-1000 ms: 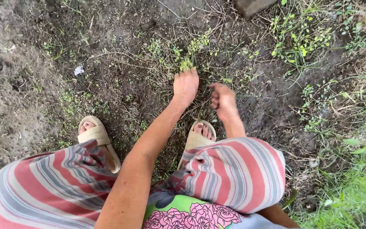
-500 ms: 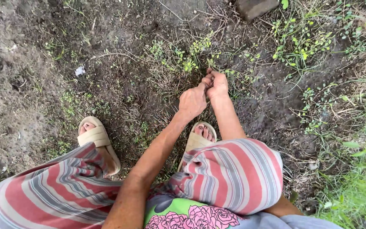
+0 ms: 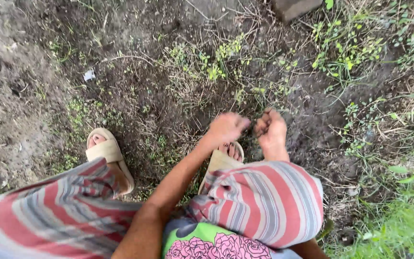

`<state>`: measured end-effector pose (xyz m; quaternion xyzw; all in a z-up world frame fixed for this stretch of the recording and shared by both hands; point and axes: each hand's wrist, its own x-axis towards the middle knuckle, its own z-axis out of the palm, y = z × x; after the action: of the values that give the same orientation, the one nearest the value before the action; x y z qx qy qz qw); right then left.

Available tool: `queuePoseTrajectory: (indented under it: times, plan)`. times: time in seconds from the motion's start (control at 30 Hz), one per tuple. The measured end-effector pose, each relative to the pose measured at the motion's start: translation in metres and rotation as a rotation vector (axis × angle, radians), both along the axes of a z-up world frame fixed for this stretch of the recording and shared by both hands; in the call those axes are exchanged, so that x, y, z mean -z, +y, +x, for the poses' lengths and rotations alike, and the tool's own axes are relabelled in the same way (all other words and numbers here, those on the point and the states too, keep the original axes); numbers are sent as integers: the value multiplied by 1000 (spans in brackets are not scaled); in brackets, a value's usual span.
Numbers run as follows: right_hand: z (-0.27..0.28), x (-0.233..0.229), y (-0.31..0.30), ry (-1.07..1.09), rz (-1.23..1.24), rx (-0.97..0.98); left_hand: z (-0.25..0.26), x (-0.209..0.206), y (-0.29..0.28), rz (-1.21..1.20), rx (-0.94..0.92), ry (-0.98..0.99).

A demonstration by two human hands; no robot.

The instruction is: Pulling weeds from the garden soil by hand to clear the area around other plants.

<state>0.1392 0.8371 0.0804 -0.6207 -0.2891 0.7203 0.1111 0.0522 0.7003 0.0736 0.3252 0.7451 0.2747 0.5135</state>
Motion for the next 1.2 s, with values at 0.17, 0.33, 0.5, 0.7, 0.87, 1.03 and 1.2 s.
queuePoseTrajectory:
  times: [0.17,0.33,0.5,0.7,0.87,1.03,1.2]
  plan:
    - [-39,-47,6,253,-68,-91,-76,-25,-1,-45,-709,231]
    - [-79,-16,-35,343,-233,-244,-127,47,35,141,-656,336]
    - [-133,30,-43,346,-407,-202,-146,60,51,137,-733,454]
    - [-208,108,-7,239,-353,-149,-102,49,11,249,-808,513]
    - [-178,199,-15,40,-141,-58,-65,61,-6,305,-839,482]
    - [-157,127,-23,99,-166,11,-40,65,-11,358,-826,502]
    - [-147,71,-29,251,-206,49,-60,60,-30,351,-693,405]
